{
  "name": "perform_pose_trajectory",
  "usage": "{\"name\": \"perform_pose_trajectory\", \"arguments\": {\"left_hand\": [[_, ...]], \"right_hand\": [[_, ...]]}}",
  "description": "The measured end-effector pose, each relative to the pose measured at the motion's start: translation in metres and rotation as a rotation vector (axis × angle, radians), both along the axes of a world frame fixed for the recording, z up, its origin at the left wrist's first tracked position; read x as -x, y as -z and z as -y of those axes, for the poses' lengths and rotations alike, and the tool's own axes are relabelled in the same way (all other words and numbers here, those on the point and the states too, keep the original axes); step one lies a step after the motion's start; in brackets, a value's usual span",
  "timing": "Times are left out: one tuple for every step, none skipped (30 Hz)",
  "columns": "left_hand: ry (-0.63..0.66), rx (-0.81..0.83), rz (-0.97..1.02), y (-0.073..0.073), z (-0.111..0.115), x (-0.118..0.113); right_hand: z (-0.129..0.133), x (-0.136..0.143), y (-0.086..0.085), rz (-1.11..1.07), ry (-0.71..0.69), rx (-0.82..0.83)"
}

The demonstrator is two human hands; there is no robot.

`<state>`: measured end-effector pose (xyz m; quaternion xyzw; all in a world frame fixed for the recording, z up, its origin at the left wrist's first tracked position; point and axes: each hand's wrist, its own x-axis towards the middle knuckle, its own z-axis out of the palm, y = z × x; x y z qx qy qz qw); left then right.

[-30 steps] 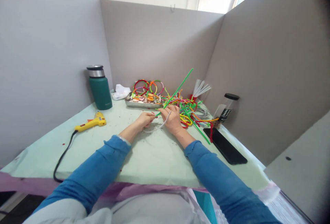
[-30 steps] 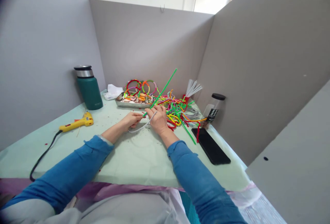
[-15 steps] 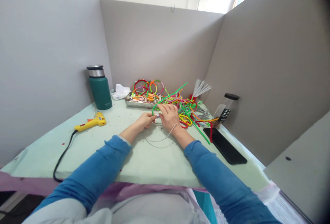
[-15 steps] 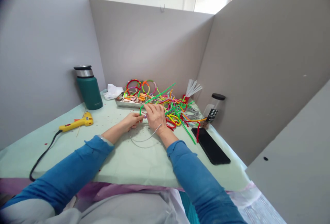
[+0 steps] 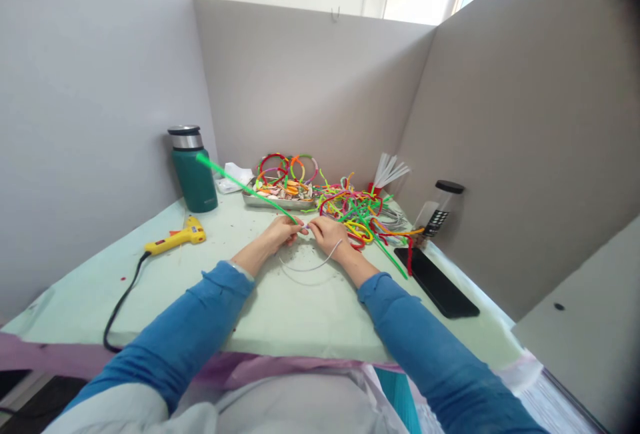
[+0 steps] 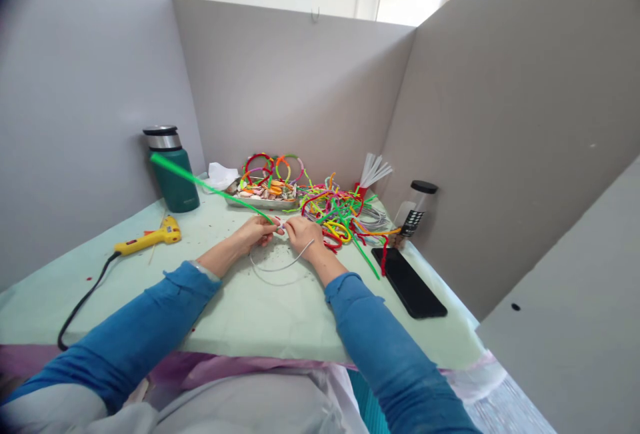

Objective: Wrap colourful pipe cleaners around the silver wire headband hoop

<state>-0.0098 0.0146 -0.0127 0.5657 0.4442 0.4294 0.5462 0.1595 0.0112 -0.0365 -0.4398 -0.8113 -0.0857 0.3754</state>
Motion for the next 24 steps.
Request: {"name": "perform_pose_trajectory", "arguments": {"left_hand": [[0.006,-0.011,-0.012,0.001,0.000,0.000],[0.010,-0.020,-0.021,0.001,0.001,0.000],[0.008,-0.029,-0.027,0.001,0.002,0.000],[-0.005,-0.033,-0.034,0.001,0.002,0.000],[-0.026,-0.034,-0.043,0.001,0.003,-0.001],[-0.050,-0.032,-0.054,0.001,0.003,-0.001],[-0.071,-0.031,-0.062,0.001,0.003,-0.001],[-0.082,-0.033,-0.067,0.000,0.003,-0.002],[-0.081,-0.038,-0.070,0.000,0.003,-0.002],[-0.072,-0.047,-0.072,0.000,0.004,-0.002],[-0.060,-0.059,-0.072,-0.001,0.004,-0.001],[-0.051,-0.072,-0.072,-0.001,0.005,-0.001],[-0.046,-0.082,-0.073,-0.002,0.005,-0.001],[-0.041,-0.088,-0.080,-0.002,0.005,-0.001],[-0.036,-0.094,-0.087,-0.002,0.005,-0.001],[-0.030,-0.102,-0.096,-0.002,0.005,-0.001],[-0.027,-0.111,-0.107,-0.001,0.004,-0.001],[-0.030,-0.126,-0.119,0.001,0.002,-0.001],[-0.038,-0.147,-0.133,0.002,0.000,-0.001],[-0.049,-0.178,-0.151,0.004,-0.002,-0.001],[-0.059,-0.219,-0.177,0.006,-0.004,0.000],[-0.066,-0.269,-0.213,0.008,-0.006,0.000],[-0.075,-0.322,-0.261,0.009,-0.007,0.001],[-0.093,-0.370,-0.313,0.010,-0.008,0.001]], "right_hand": [[0.000,0.000,0.001,-0.015,-0.017,-0.003],[-0.001,-0.001,0.002,-0.031,-0.034,-0.010],[-0.001,-0.001,0.002,-0.048,-0.051,-0.016],[-0.002,-0.001,0.003,-0.067,-0.067,-0.021],[-0.002,-0.001,0.003,-0.086,-0.079,-0.024],[-0.003,-0.002,0.003,-0.103,-0.091,-0.025],[-0.003,-0.002,0.003,-0.120,-0.102,-0.025],[-0.004,-0.002,0.003,-0.136,-0.113,-0.022],[-0.004,-0.002,0.003,-0.151,-0.123,-0.016],[-0.005,-0.002,0.003,-0.162,-0.132,-0.007],[-0.005,-0.002,0.003,-0.173,-0.142,0.006],[-0.005,-0.002,0.003,-0.186,-0.152,0.026],[-0.005,-0.002,0.003,-0.208,-0.165,0.055],[-0.005,-0.002,0.003,-0.243,-0.183,0.097],[-0.005,-0.001,0.003,-0.294,-0.206,0.150],[-0.005,0.000,0.002,-0.359,-0.231,0.214],[-0.005,0.000,0.002,-0.439,-0.257,0.288],[-0.005,0.001,0.002,-0.527,-0.287,0.369],[-0.005,0.001,0.002,-0.616,-0.321,0.455],[-0.005,0.002,0.001,-0.699,-0.359,0.542],[-0.005,0.002,0.001,-0.770,-0.400,0.627],[-0.006,0.001,0.001,-0.828,-0.439,0.702],[-0.006,0.001,0.001,-0.872,-0.470,0.762],[-0.007,0.000,0.002,-0.906,-0.492,0.804]]}}
